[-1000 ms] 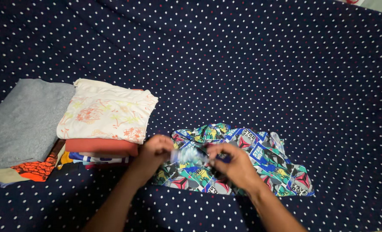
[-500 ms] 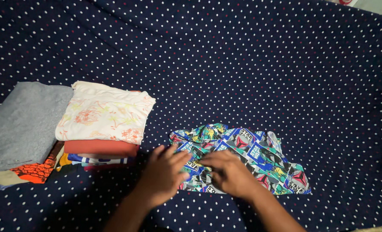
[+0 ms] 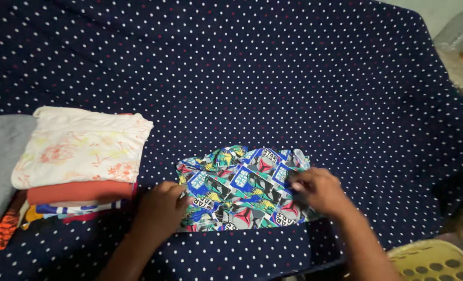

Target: The person folds several garments on a dark blue polka-dotted surface. They fold a coral-colored top, a white patterned top, and a Star Wars-themed short, placing each folded item into a growing stack.

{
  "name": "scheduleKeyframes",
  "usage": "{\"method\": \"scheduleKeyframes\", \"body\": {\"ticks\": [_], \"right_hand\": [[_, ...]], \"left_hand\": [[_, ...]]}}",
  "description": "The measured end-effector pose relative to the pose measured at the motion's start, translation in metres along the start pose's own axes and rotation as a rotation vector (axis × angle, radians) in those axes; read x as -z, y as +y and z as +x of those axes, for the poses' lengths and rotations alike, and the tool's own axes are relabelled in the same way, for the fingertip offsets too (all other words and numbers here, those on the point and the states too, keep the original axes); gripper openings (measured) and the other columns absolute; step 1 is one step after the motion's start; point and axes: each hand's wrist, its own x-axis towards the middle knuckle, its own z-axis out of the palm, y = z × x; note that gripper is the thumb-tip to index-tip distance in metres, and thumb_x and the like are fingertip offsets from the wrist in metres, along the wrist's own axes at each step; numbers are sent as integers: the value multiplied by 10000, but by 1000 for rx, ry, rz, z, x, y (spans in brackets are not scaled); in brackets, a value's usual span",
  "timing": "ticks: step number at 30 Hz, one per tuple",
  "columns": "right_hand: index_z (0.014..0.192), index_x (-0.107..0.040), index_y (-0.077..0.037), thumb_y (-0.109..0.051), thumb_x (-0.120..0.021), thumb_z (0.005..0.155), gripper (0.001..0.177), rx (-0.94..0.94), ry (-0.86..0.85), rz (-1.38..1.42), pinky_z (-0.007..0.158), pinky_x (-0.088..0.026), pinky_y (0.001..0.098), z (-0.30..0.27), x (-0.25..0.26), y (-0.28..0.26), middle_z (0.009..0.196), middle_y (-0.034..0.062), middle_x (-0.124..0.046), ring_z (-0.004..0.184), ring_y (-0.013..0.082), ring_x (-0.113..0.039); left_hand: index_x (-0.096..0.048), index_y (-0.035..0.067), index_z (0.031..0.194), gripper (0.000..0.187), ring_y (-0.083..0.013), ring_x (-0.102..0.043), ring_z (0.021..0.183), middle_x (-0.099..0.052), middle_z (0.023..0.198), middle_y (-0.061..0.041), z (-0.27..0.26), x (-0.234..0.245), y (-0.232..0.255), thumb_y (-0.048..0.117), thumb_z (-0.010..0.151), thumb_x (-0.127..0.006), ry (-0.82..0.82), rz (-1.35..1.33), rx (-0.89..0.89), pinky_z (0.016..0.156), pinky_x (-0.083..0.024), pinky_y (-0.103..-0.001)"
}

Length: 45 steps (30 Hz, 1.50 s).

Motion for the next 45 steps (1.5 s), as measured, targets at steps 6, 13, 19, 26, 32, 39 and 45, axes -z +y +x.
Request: {"method": "scheduleKeyframes", "body": {"ticks": [6,13,19,26,32,39,45], "right_hand": [[952,-815,-236,-336,-739,808,192,-247,-168,-113,864,-596,374,2,7,54,948,-16,-825,930,202,-785],[986,-749,-236,-348,-620,921,183,-328,-62,-61,900,-525,372,5,1,67,894,27,-816,875,229,-781],[1069,-784,-219,-400,-760,831,300,-201,48,-191,922,-494,446,5,12,27,1092,55,-739,1004,256,-700],[1320,-677,-186,-317,-620,947,399,386,8,-57,1164,-232,543,-19,-32,-51,1438,95,-568,1445,343,-372],[1578,-305,-169,-529,-363,1023,664,239,-143,-209,1199,-56,525,-32,-57,-57,1656,101,-238,1530,330,-110],[1499,-392,-76,-542,-404,1010,676,-134,90,-405,1149,-234,526,-30,-46,-6,1567,134,-373,1456,338,-296],[1101,-786,-116,-381,-642,971,328,-295,253,-130,939,-553,403,15,-13,35,1158,149,-732,1067,339,-697]], "left_hand": [[-696,189,829,209,-313,-674,958,-722,920,-62,18,-6,-9,371,771,-783,-3,115,29,868,-526,-461],[-665,154,968,182,-354,-707,895,-726,883,-114,36,-17,-26,327,915,-652,0,-74,74,801,-553,-487],[-712,133,1123,354,-333,-664,1025,-710,1035,-109,31,-2,20,298,810,-699,216,227,-131,921,-499,-478],[-470,-27,1410,784,-436,-353,1391,-467,1451,-251,0,-23,67,482,842,-653,238,287,-394,1135,-203,-624],[-384,29,1508,913,-396,-261,1495,-355,1582,-218,-1,-22,54,630,841,-554,34,433,-179,1144,-128,-630],[-432,23,1488,905,-347,-293,1448,-381,1580,-213,-3,-27,49,638,834,-546,48,453,-167,1146,-174,-628],[-616,-44,1291,606,-408,-578,1228,-616,1323,-250,35,-24,36,404,888,-678,310,78,-117,1054,-473,-512]]}}
